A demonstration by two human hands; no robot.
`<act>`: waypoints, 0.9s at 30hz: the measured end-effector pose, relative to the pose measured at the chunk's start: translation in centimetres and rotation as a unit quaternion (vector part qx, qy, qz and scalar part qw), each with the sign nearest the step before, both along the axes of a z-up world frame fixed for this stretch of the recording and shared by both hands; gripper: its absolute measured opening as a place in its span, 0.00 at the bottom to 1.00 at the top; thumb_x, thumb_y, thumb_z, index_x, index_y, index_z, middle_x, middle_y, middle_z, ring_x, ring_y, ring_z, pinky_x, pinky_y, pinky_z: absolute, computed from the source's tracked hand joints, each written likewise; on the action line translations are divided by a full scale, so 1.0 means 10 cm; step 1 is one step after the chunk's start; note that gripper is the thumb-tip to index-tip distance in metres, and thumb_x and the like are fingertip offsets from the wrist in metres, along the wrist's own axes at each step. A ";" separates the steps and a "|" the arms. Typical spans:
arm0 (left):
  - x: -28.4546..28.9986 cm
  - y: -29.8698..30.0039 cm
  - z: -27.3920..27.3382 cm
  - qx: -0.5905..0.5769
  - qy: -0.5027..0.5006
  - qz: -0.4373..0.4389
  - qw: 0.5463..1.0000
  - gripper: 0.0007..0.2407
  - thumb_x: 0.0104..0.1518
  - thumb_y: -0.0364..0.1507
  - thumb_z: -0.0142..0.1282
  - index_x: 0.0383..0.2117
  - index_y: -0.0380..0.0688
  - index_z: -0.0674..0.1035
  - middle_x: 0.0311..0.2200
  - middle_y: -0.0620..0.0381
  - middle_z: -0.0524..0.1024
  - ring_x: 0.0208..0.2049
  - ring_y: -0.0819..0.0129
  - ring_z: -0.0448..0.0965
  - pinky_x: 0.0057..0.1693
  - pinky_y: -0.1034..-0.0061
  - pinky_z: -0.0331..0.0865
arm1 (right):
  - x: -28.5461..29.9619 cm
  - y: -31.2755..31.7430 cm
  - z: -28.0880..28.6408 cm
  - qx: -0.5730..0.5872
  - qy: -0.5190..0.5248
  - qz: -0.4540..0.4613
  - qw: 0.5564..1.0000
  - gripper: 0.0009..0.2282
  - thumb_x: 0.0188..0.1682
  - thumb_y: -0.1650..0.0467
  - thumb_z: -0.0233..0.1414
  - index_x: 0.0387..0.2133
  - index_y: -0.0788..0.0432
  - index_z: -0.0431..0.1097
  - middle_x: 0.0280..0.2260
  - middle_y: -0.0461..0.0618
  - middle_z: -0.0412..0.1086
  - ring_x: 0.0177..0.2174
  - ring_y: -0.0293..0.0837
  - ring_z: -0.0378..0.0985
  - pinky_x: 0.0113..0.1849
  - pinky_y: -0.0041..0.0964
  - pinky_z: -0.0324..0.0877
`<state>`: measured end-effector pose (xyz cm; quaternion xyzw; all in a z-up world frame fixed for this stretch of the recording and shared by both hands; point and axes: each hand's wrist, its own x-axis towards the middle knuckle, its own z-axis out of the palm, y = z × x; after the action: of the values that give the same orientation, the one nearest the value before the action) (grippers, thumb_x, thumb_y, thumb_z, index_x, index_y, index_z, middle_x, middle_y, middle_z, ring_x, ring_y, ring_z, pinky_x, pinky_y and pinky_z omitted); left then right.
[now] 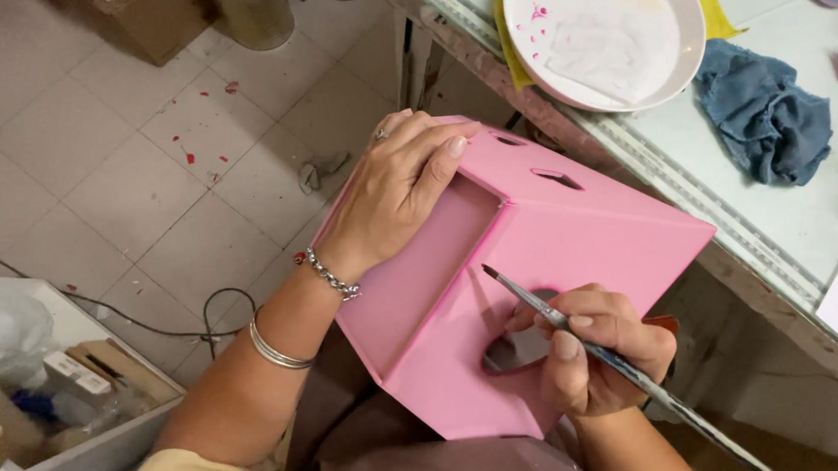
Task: Painting the inner edges of heart-shaped cutouts on a pink box using a paintbrush
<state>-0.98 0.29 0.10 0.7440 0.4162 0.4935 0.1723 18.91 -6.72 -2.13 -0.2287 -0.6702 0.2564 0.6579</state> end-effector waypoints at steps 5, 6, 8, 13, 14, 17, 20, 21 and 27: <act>-0.01 0.01 0.01 -0.002 0.000 0.001 1.000 0.15 0.62 0.33 0.31 0.40 0.37 0.74 0.40 0.52 0.74 0.39 0.64 0.71 0.53 0.70 0.56 | -0.01 0.04 0.03 -0.021 -0.015 -0.003 1.000 0.03 0.43 0.74 0.47 0.27 0.62 0.61 0.21 0.57 0.65 0.18 0.42 0.72 0.20 0.28 0.69; -0.01 0.01 0.01 -0.005 -0.002 0.002 1.000 0.16 0.62 0.33 0.32 0.40 0.37 0.74 0.40 0.52 0.74 0.39 0.64 0.71 0.53 0.70 0.56 | -0.02 0.05 0.03 -0.028 -0.022 -0.003 0.999 0.03 0.43 0.73 0.47 0.25 0.63 0.62 0.21 0.56 0.65 0.17 0.41 0.72 0.20 0.27 0.69; -0.01 0.01 -0.02 0.000 -0.001 0.005 1.000 0.15 0.62 0.33 0.32 0.40 0.37 0.74 0.40 0.52 0.74 0.38 0.64 0.71 0.53 0.69 0.57 | 0.00 0.03 -0.01 -0.024 -0.026 -0.005 0.999 0.03 0.43 0.74 0.46 0.27 0.63 0.62 0.22 0.57 0.65 0.18 0.43 0.73 0.22 0.28 0.70; -0.01 0.02 -0.02 -0.002 0.005 0.007 1.000 0.15 0.62 0.34 0.32 0.40 0.38 0.74 0.40 0.52 0.74 0.39 0.64 0.71 0.53 0.69 0.56 | -0.02 0.05 0.04 0.005 -0.038 0.026 0.999 0.06 0.45 0.75 0.45 0.36 0.60 0.60 0.25 0.60 0.65 0.18 0.45 0.74 0.22 0.29 0.72; -0.01 0.03 -0.02 0.003 0.003 0.006 1.000 0.15 0.62 0.33 0.32 0.40 0.38 0.74 0.40 0.52 0.74 0.39 0.64 0.71 0.53 0.70 0.56 | -0.01 0.04 0.06 -0.026 -0.054 0.027 0.998 0.02 0.44 0.75 0.46 0.29 0.62 0.61 0.24 0.59 0.65 0.18 0.45 0.74 0.22 0.29 0.71; 0.00 0.03 -0.03 0.007 0.001 0.007 1.000 0.15 0.62 0.33 0.32 0.39 0.38 0.74 0.39 0.52 0.74 0.39 0.64 0.72 0.53 0.70 0.57 | 0.06 0.02 0.04 -0.061 -0.083 0.042 0.994 0.03 0.42 0.74 0.46 0.23 0.64 0.62 0.23 0.58 0.66 0.19 0.45 0.74 0.24 0.29 0.71; -0.01 0.03 -0.02 0.008 0.006 0.006 1.000 0.15 0.62 0.33 0.32 0.39 0.37 0.74 0.39 0.52 0.74 0.39 0.63 0.71 0.52 0.70 0.57 | 0.10 0.02 0.00 -0.047 -0.116 0.068 0.990 0.04 0.42 0.74 0.47 0.23 0.64 0.61 0.22 0.58 0.66 0.20 0.45 0.72 0.24 0.31 0.69; -0.01 0.04 -0.01 0.009 0.011 0.004 1.000 0.15 0.62 0.33 0.31 0.39 0.37 0.74 0.39 0.51 0.74 0.39 0.62 0.71 0.52 0.70 0.57 | 0.11 0.03 -0.01 -0.028 -0.137 0.079 0.987 0.04 0.41 0.73 0.47 0.22 0.63 0.60 0.22 0.57 0.66 0.18 0.45 0.70 0.24 0.31 0.67; 0.00 0.04 -0.02 -0.001 -0.001 0.003 1.000 0.16 0.62 0.33 0.31 0.39 0.38 0.74 0.40 0.52 0.74 0.38 0.64 0.71 0.52 0.70 0.56 | 0.09 0.05 -0.06 -0.014 -0.039 0.023 0.999 0.04 0.42 0.75 0.48 0.27 0.64 0.60 0.21 0.59 0.65 0.19 0.47 0.73 0.24 0.30 0.71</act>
<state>-0.98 0.66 -0.11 0.7423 0.4188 0.4940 0.1722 19.80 -6.19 -2.70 -0.2319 -0.6966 0.2720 0.6221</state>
